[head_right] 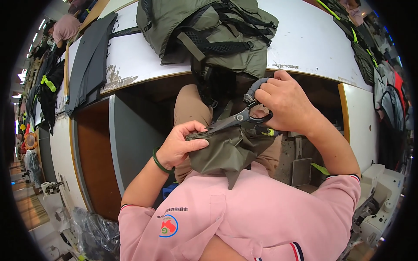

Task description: Trimming excess fabric or threads from a green backpack using scissors.

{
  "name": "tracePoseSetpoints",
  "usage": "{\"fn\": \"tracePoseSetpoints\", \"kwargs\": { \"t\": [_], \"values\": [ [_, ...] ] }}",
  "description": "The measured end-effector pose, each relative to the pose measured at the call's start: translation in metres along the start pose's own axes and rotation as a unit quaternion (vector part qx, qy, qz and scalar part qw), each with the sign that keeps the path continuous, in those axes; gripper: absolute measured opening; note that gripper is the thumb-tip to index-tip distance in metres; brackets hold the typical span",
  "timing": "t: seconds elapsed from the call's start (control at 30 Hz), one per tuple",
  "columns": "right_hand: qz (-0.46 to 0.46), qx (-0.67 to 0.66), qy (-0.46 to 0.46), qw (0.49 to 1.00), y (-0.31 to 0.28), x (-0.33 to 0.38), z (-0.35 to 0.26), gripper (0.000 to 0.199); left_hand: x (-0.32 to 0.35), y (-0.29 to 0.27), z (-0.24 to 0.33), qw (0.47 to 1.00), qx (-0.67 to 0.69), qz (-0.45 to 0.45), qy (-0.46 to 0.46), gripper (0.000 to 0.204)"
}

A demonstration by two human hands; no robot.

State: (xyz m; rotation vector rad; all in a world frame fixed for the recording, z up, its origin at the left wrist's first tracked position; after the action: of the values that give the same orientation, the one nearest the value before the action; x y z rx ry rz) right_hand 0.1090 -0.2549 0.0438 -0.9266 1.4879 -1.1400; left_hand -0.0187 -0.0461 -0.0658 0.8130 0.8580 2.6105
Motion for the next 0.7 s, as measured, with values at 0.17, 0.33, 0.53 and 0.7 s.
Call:
{"fn": "tracePoseSetpoints", "kwargs": {
  "t": [0.17,0.33,0.53,0.7],
  "values": [
    [-0.015,0.040,-0.023,0.999,-0.0044,-0.0032,-0.0002,0.030,0.0012,0.0052,0.0007,0.999,0.035,-0.009,-0.009,0.025],
    [-0.031,0.100,-0.046,0.993,-0.0058,-0.0082,-0.0023,0.026,0.0013,0.0029,-0.0012,0.999,0.029,-0.003,-0.012,0.025],
    [-0.035,0.152,-0.055,0.986,-0.0057,-0.0049,0.0001,0.024,0.0024,0.0029,-0.0050,0.999,0.045,-0.008,-0.021,0.024],
    [-0.022,0.113,-0.057,0.992,-0.0032,-0.0045,-0.0015,0.029,0.0027,0.0044,-0.0039,0.999,0.039,-0.007,-0.017,0.023]
  ]
}}
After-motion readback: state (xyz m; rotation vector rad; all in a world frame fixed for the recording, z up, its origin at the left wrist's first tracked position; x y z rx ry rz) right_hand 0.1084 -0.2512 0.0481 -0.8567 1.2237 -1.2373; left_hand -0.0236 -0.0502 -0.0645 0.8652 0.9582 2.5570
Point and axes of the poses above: each hand's wrist, its own x-axis away from the middle knuckle, its own y-axis out of the palm, z = x × y, the point moved 4 cm from there along -x, towards the middle knuckle, and after that the axes turned 9 degrees about -y, right-handed, at the moved point
